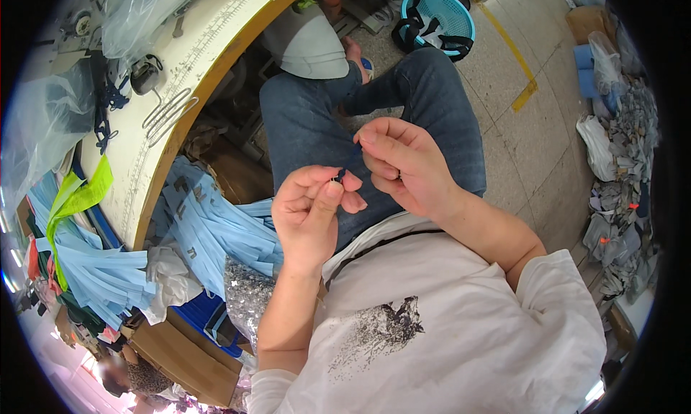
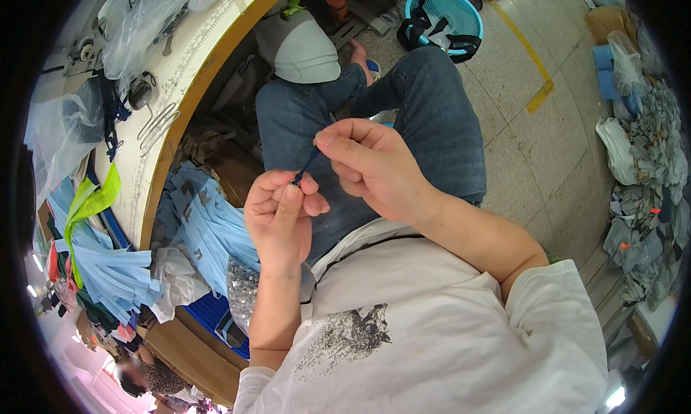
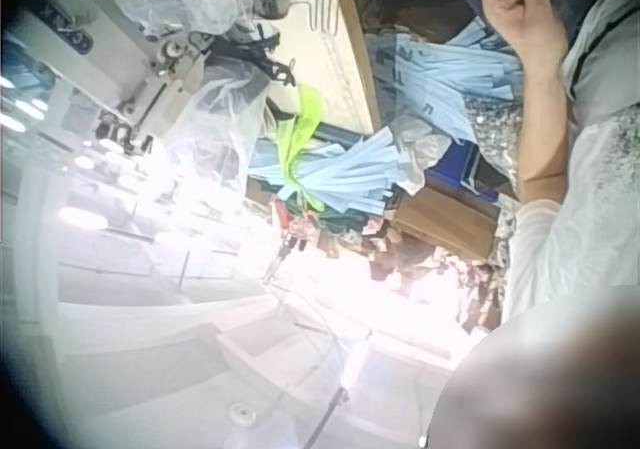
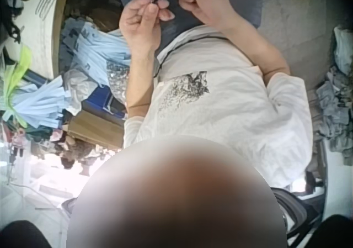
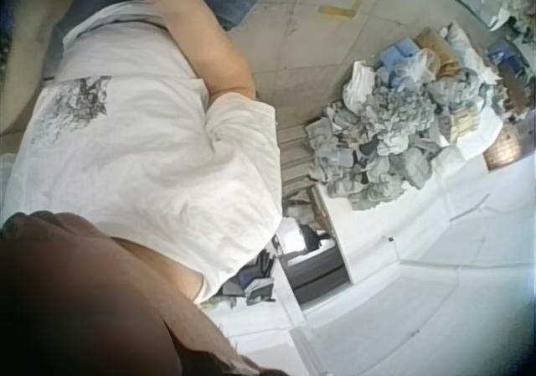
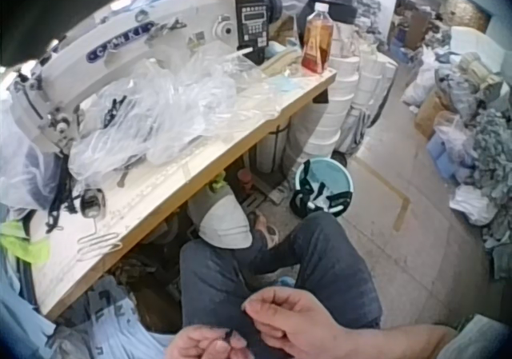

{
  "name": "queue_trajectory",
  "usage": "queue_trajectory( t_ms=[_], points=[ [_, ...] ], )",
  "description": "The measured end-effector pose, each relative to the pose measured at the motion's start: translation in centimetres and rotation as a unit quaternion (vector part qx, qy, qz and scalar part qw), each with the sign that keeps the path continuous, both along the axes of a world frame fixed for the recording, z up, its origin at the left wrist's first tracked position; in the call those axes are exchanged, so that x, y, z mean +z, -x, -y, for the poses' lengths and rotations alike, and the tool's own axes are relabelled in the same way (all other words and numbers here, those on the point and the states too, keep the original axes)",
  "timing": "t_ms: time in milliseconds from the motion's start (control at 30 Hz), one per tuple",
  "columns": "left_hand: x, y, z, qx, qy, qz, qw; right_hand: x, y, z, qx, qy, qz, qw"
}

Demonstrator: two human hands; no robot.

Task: Assembling small metal fasteners and buckles onto fabric straps at a workshop bench.

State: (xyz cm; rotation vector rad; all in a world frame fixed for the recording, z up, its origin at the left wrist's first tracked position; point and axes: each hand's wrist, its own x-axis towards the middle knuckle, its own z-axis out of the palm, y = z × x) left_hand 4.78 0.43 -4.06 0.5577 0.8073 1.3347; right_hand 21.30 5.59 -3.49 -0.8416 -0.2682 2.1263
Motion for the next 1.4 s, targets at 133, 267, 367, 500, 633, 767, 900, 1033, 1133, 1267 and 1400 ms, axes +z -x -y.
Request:
queue_trajectory(
  t_ms=[133, 267, 367, 500, 633, 767, 900, 1033, 1133, 1267, 1400],
  points=[
    [0.1, -0.5, 0.1, -0.012, 0.006, 0.166, 0.986, -0.2, 0.3, 0.3, 0.005, -0.008, -0.003, 1.0],
    [1.0, -0.3, -0.3, -0.056, 0.044, 0.129, 0.989, -0.2, 0.1, 0.2, 0.017, -0.042, 0.04, 0.998],
    [0.2, 0.3, -0.4, -0.087, 0.013, 0.113, 0.99, -0.2, 0.1, 0.1, 0.012, -0.042, 0.031, 0.999],
    [-0.3, 0.4, -0.6, -0.078, -0.011, 0.159, 0.984, 0.1, 0.5, -0.3, 0.015, -0.023, 0.033, 0.999],
    [0.4, 0.2, -0.2, -0.053, -0.017, 0.129, 0.99, 0.5, 0.3, -0.2, 0.05, -0.024, 0.027, 0.998],
    [4.5, 2.8, -3.9, 0.016, -0.106, -0.098, 0.989, -0.6, -0.1, -0.2, 0.032, 0.039, -0.01, 0.999],
    [13.0, 7.4, -13.3, 0.248, -0.258, -0.274, 0.892, -1.0, 0.0, 0.3, 0.081, 0.099, -0.086, 0.988],
    [17.8, 11.6, -19.5, 0.221, -0.196, -0.385, 0.874, 0.0, 0.5, 0.4, 0.115, 0.094, -0.04, 0.988],
    [18.0, 15.4, -18.4, 0.259, -0.237, -0.368, 0.861, -0.3, -0.1, 0.7, 0.112, 0.085, -0.014, 0.99],
    [13.3, 22.1, -15.7, 0.415, -0.16, -0.494, 0.747, -0.9, -0.4, 0.3, 0.145, 0.071, -0.019, 0.987],
    [8.0, 25.2, -13.5, 0.236, -0.074, -0.768, 0.591, -0.8, 0.4, 0.0, 0.18, 0.076, 0.006, 0.981]
  ],
)
